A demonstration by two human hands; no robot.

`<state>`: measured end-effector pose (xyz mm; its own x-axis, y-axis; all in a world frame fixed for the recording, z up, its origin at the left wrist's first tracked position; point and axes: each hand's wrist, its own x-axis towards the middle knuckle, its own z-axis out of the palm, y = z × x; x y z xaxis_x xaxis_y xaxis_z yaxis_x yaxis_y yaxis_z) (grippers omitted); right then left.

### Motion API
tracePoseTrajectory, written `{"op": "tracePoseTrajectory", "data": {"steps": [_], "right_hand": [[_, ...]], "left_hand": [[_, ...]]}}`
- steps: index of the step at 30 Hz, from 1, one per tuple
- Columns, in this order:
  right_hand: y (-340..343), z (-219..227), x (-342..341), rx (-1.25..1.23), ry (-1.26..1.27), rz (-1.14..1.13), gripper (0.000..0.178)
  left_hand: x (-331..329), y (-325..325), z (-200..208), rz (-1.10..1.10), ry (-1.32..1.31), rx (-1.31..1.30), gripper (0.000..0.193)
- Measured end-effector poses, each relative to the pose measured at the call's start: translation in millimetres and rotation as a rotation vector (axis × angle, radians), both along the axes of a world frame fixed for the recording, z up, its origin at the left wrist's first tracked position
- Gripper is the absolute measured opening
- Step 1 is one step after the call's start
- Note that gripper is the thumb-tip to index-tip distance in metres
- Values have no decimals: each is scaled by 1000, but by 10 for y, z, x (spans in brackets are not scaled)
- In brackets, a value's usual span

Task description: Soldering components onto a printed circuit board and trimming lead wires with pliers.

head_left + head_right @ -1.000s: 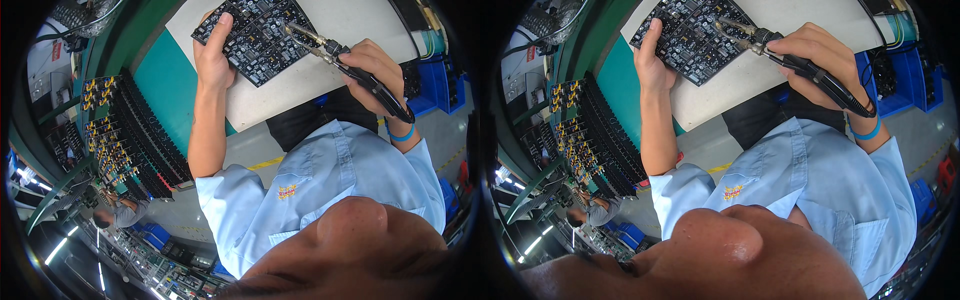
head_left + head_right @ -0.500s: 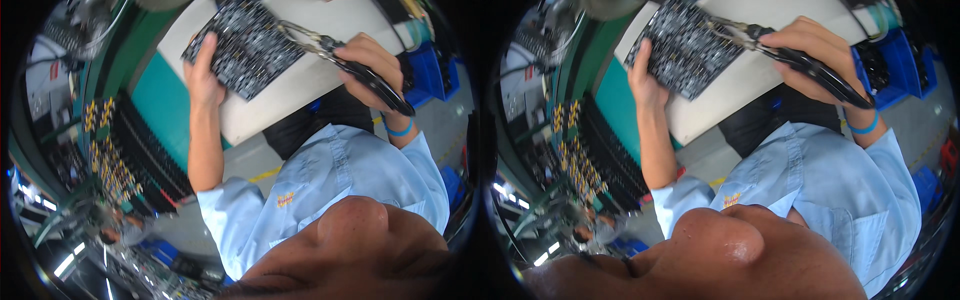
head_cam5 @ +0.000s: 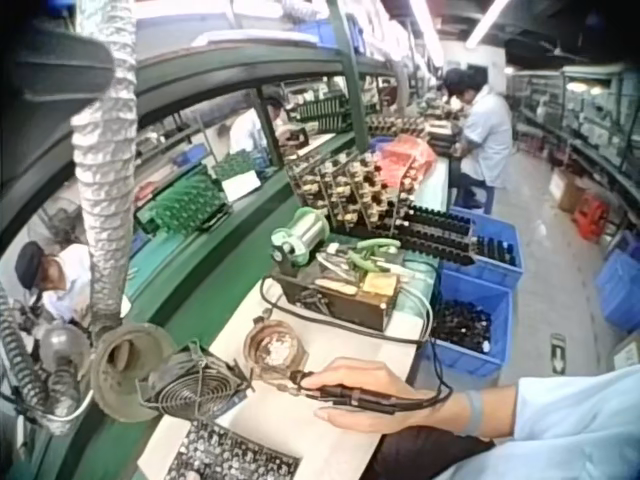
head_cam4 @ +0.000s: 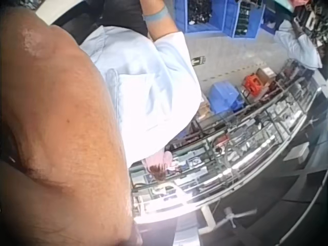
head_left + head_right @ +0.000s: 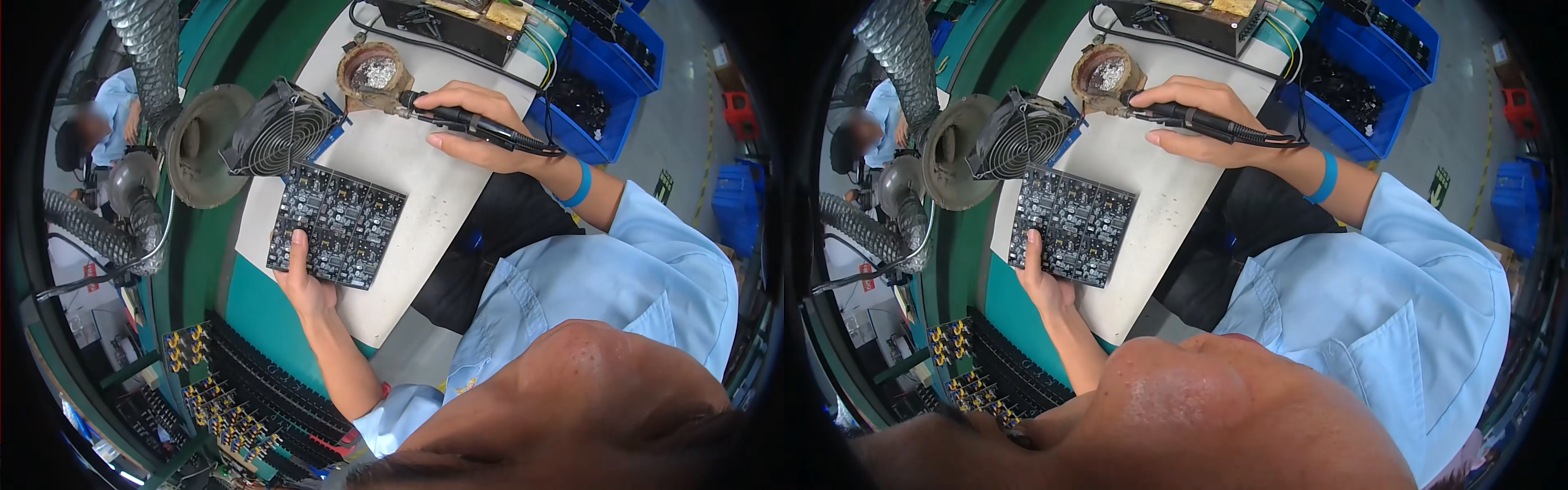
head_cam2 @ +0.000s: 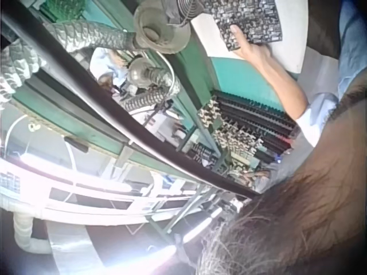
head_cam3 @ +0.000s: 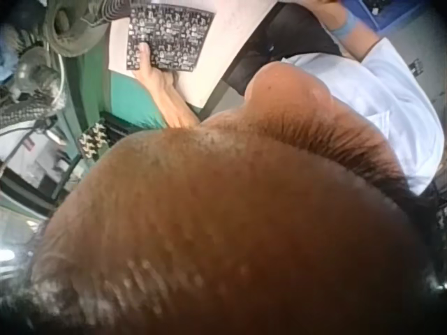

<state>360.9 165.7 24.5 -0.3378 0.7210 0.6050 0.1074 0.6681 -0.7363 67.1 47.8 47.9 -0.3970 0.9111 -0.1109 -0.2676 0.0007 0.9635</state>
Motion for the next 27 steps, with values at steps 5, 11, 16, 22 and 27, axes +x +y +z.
{"op": "tracePoseTrajectory", "data": {"steps": [5, 11, 16, 22, 27], "right_hand": [[68, 97, 119, 4, -5, 41, 40], [77, 182, 142, 8, 1, 42, 39], [-25, -7, -221, -14, 3, 65, 39], [-311, -343, -757, 72, -121, -2, 41], [-642, -492, -1146, 13, -156, -112, 41]], "left_hand": [[110, 55, 117, 21, -14, -36, 29], [146, 57, 200, 24, -29, -48, 29], [-197, -60, 48, 38, -14, -32, 29], [-843, -236, -400, 66, -94, -54, 30], [-1214, -527, -498, -39, -182, -4, 26]]}}
